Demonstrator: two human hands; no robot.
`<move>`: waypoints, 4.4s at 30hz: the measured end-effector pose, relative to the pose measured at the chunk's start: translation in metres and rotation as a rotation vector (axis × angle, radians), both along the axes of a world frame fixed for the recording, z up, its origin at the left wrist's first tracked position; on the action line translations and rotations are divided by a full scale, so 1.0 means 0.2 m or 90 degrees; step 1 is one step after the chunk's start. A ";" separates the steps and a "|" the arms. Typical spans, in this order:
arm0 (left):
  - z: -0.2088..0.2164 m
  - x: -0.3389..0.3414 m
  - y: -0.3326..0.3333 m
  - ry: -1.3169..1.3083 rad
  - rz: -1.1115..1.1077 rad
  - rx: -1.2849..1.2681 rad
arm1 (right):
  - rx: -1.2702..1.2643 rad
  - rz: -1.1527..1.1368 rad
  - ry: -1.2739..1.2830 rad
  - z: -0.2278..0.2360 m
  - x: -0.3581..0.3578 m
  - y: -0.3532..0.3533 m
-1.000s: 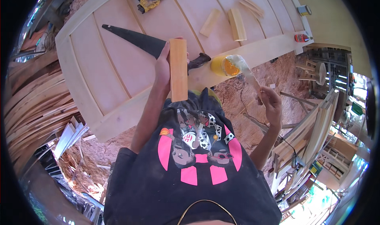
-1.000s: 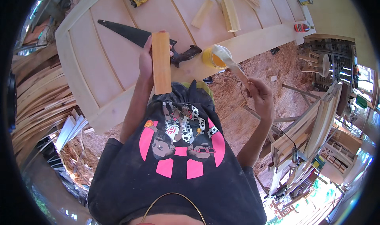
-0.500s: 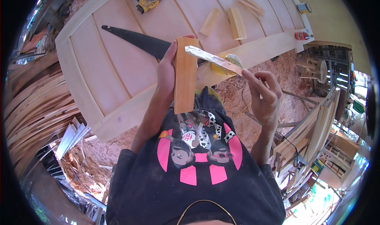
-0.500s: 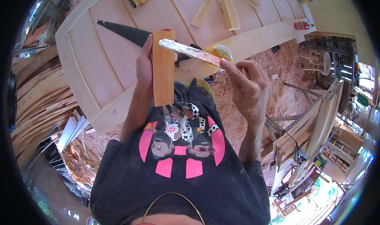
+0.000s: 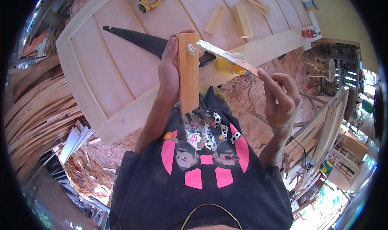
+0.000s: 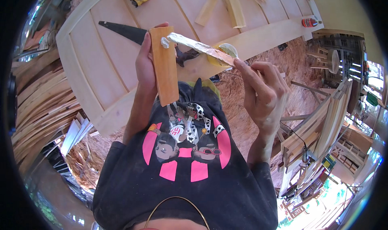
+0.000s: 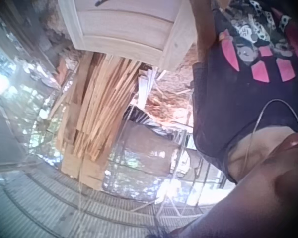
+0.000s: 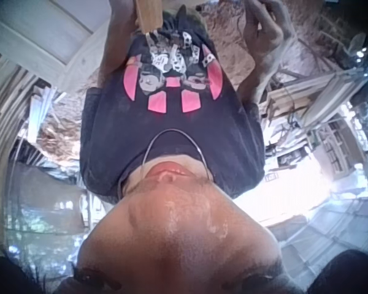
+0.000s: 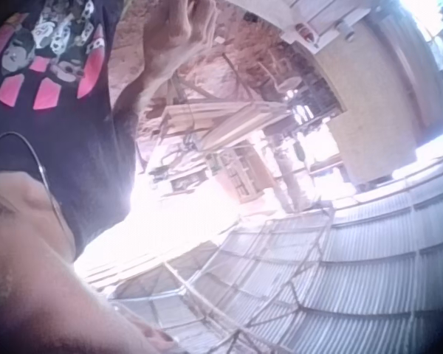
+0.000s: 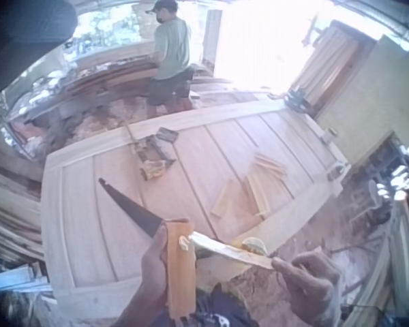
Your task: Assembling a wooden door panel using glue and a pneumatic nailer.
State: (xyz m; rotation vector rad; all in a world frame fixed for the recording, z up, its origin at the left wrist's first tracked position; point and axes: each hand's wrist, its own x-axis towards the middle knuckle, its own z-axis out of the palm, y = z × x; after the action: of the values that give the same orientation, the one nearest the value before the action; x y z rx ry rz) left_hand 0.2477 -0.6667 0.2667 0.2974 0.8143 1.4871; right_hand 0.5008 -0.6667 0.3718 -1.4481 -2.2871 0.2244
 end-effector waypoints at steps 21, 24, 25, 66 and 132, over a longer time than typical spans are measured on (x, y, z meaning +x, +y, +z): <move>0.16 -0.09 0.21 -0.049 0.223 0.033 | 0.097 0.045 -0.096 0.04 -0.19 -0.16; 0.16 -0.14 0.24 -0.048 0.258 0.036 | 0.087 0.028 -0.092 0.02 -0.19 -0.19; 0.16 -0.15 0.25 -0.050 0.280 0.044 | 0.087 0.026 -0.081 0.01 -0.19 -0.20; 0.21 -0.32 0.31 0.014 0.331 0.112 | 0.135 0.064 -0.083 0.11 -0.27 -0.10; -0.54 -0.96 -1.00 0.227 0.508 -0.060 | -0.899 0.416 0.117 -1.07 -1.43 -0.22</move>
State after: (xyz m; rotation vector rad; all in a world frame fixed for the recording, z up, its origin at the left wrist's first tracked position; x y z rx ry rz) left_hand 0.0556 -0.8668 0.1583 0.1699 1.3872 2.1586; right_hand 0.2142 -0.7114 0.1574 -0.8784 -2.3045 2.3657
